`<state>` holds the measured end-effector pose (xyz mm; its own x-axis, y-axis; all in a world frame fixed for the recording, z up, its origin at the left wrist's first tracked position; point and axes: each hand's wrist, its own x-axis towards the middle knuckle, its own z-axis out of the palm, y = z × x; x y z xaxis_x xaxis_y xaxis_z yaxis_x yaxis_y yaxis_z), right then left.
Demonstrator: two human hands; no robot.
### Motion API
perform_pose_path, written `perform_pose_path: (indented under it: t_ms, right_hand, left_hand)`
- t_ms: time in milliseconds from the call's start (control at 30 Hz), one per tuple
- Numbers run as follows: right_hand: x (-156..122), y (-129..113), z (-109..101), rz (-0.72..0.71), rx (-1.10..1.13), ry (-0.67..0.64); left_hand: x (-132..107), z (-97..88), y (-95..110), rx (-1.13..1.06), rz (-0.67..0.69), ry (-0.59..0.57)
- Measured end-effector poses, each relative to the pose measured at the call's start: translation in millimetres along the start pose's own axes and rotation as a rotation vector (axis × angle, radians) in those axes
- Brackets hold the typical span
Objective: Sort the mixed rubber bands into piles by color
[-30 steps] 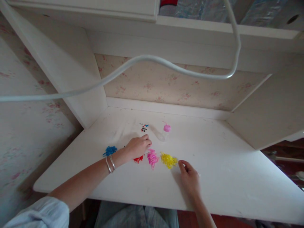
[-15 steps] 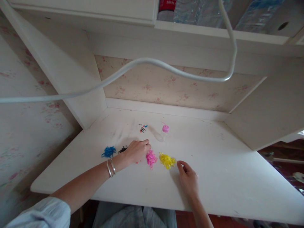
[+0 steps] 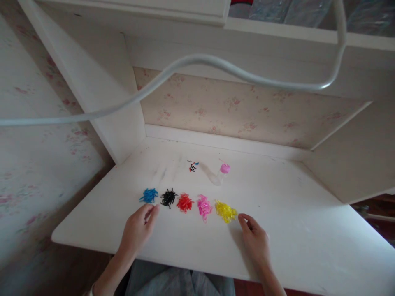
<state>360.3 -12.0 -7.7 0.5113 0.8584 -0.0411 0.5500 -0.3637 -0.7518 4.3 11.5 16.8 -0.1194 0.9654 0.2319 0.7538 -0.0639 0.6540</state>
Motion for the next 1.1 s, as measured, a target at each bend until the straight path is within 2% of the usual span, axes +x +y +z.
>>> perform_pose_path:
  t_ms: [133,233,300,433,533,600,700,900,1100]
  right_hand:
    - [0,-2,-2,0.025,-0.014,-0.015]
    - [-1,-10,-2,0.005,-0.019,-0.001]
    - [-4,-26,1,-0.057,-0.031,-0.028]
    - [-6,-88,23,-0.354,-0.125,-0.137]
    - [3,-143,52,-0.544,-0.414,-0.182]
    - [16,-172,73,-0.554,-0.706,-0.223]
    - [44,-199,100,-0.501,-0.833,-0.231]
    - [90,-210,126,-0.426,-0.983,-0.288]
    - [102,-205,138,-0.412,-1.058,-0.338]
  left_hand:
    - [-8,1.8,-20,0.021,-0.109,0.119]
    - [-11,5.8,-25,-0.036,-0.104,0.106]
    - [-11,7.1,-26,-0.081,-0.098,0.076]
    - [-9,6.5,-26,-0.161,-0.138,0.041]
    - [-9,5.8,-27,-0.188,-0.180,0.042]
    - [-10,5.5,-27,-0.195,-0.179,0.037]
    - [-11,5.2,-27,-0.201,-0.135,0.031]
    - [-10,3.7,-27,-0.248,-0.134,0.039]
    - [-5,2.4,-27,-0.293,-0.163,0.036]
